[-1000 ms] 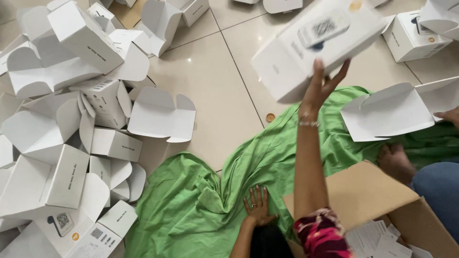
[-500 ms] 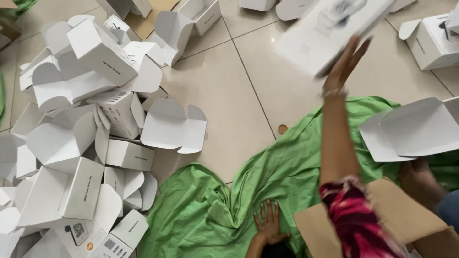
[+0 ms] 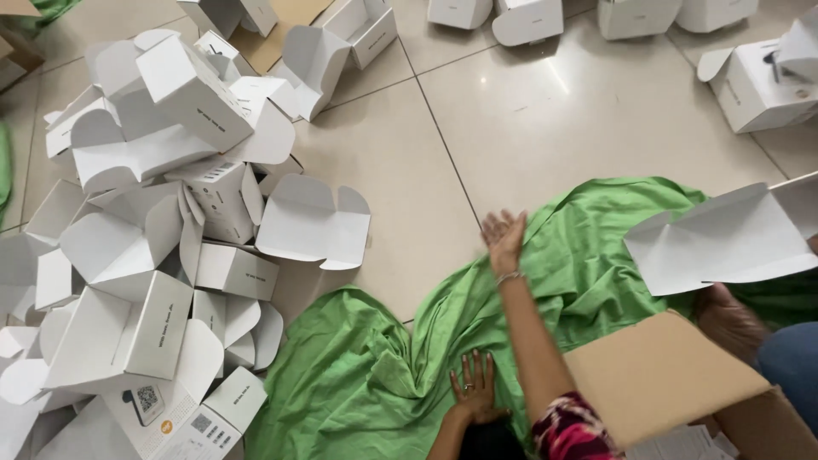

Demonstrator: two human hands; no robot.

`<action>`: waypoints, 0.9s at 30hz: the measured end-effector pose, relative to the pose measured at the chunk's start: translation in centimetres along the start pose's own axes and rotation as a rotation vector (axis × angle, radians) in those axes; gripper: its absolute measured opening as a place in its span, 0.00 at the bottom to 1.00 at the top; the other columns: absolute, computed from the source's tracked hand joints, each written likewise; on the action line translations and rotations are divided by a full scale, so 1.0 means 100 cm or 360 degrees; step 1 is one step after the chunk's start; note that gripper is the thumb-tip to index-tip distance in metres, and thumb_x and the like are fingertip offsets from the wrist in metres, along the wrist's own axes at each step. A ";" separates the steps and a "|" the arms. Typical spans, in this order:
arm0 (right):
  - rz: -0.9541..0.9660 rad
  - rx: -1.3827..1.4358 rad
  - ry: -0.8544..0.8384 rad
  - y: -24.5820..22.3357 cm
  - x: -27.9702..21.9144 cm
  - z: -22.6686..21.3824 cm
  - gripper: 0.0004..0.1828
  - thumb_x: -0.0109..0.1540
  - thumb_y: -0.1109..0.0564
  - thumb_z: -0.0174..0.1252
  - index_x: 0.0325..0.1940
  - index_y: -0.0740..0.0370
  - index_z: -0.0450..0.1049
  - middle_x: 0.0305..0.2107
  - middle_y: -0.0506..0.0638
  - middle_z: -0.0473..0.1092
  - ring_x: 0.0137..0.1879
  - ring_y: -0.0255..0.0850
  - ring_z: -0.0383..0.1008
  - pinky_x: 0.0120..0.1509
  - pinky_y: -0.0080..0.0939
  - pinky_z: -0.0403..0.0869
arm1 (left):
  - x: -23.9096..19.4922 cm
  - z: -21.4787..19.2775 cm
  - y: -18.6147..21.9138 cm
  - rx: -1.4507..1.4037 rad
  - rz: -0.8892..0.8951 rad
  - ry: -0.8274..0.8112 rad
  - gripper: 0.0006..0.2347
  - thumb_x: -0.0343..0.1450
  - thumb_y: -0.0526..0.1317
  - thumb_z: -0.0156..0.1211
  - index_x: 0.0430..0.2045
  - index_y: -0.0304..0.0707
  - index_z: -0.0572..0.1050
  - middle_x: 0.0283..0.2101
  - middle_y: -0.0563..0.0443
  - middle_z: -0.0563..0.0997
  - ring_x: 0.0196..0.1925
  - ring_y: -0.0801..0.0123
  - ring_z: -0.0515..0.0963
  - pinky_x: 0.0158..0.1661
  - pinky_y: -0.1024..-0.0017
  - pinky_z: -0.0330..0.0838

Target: The person sits on the floor and packs small white boxes. They place a paper insert and a white plastic tray into each box, close the lid, and toss the finished box aside. The person repeats this process continuously.

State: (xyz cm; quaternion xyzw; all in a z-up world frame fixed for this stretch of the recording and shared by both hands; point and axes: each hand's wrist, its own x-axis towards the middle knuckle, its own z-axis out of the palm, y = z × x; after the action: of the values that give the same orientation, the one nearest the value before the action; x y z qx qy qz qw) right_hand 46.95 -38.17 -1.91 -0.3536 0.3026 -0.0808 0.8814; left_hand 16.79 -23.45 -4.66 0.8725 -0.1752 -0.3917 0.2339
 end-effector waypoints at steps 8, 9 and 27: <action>0.0442 -0.0418 -0.0400 0.108 -0.182 -0.021 0.28 0.69 0.36 0.46 0.61 0.58 0.70 0.47 0.52 0.78 0.47 0.41 0.79 0.48 0.42 0.75 | -0.016 -0.048 0.038 -0.0213 0.0210 0.0298 0.40 0.67 0.61 0.60 0.64 0.38 0.45 0.67 0.32 0.44 0.70 0.37 0.41 0.63 0.36 0.41; 0.0489 -0.0431 -0.0427 0.113 -0.194 -0.026 0.28 0.69 0.36 0.46 0.61 0.58 0.70 0.47 0.52 0.78 0.47 0.41 0.79 0.48 0.42 0.75 | -0.018 -0.043 0.024 -0.0255 0.0195 0.0341 0.38 0.67 0.60 0.60 0.62 0.37 0.48 0.66 0.32 0.48 0.69 0.38 0.45 0.64 0.38 0.44; -0.0035 -0.1255 -0.0800 0.221 -0.405 -0.063 0.35 0.65 0.39 0.53 0.69 0.64 0.60 0.60 0.58 0.65 0.63 0.47 0.68 0.57 0.48 0.73 | -0.164 -0.058 -0.203 -0.0267 -0.0253 0.0600 0.16 0.66 0.47 0.65 0.44 0.39 0.79 0.46 0.34 0.80 0.49 0.43 0.80 0.48 0.48 0.72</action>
State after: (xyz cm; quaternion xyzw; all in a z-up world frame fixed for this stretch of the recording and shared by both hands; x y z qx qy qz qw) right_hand 9.13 -11.09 -1.06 -0.6735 0.0834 0.1192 0.7247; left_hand 13.39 2.94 -2.47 0.9188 -0.0259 -0.2522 0.3027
